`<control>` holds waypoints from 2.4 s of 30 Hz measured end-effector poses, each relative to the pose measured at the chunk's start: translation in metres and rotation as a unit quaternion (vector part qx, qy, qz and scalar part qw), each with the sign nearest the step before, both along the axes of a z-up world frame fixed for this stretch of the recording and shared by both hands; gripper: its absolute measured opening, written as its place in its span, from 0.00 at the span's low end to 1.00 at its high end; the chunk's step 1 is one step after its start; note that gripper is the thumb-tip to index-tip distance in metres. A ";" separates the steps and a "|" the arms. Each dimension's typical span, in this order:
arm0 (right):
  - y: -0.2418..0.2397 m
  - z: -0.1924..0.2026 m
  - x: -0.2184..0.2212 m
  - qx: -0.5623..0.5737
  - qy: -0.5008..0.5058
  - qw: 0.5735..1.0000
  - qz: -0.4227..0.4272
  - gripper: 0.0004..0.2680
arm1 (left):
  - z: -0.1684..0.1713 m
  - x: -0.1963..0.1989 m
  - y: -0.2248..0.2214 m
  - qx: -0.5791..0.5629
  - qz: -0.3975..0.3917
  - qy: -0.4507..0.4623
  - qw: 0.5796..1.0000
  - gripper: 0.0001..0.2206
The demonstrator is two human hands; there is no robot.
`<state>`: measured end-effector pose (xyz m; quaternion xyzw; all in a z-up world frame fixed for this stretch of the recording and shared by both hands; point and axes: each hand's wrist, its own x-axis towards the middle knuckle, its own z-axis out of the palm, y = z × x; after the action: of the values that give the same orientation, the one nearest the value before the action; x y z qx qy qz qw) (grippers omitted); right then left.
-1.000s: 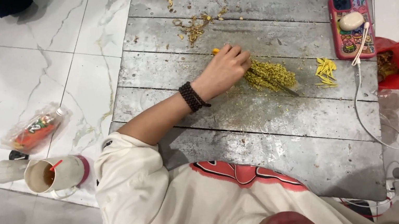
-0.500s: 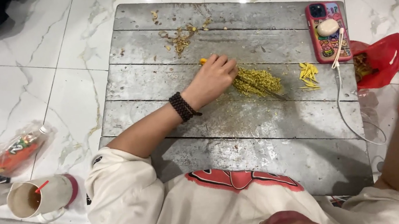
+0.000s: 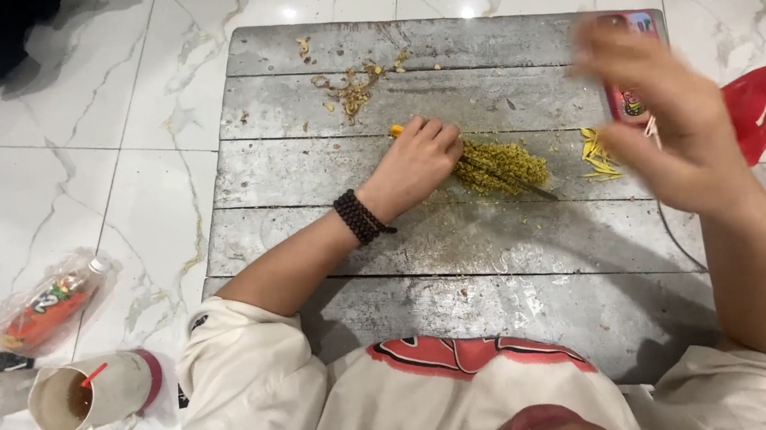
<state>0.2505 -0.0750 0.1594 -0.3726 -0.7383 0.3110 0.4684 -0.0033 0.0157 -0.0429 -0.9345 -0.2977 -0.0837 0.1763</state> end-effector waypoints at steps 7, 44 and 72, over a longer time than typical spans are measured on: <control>0.007 -0.129 0.031 0.018 -0.313 0.949 -0.033 0.04 | 0.001 0.000 -0.002 0.042 -0.046 -0.103 0.993 0.05; -0.002 -0.190 0.031 0.048 -0.373 0.921 -0.097 0.08 | 0.001 -0.008 0.009 0.008 -0.016 -0.026 1.000 0.17; 0.004 -0.202 0.034 0.113 -0.321 0.932 -0.123 0.06 | 0.052 0.000 -0.008 0.147 -0.060 -0.135 0.978 0.03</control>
<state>0.2846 -0.0709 -0.0424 -0.4849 -0.8279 0.0288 0.2802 -0.0033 0.0077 0.0088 -0.8948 -0.2465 -0.2620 0.2643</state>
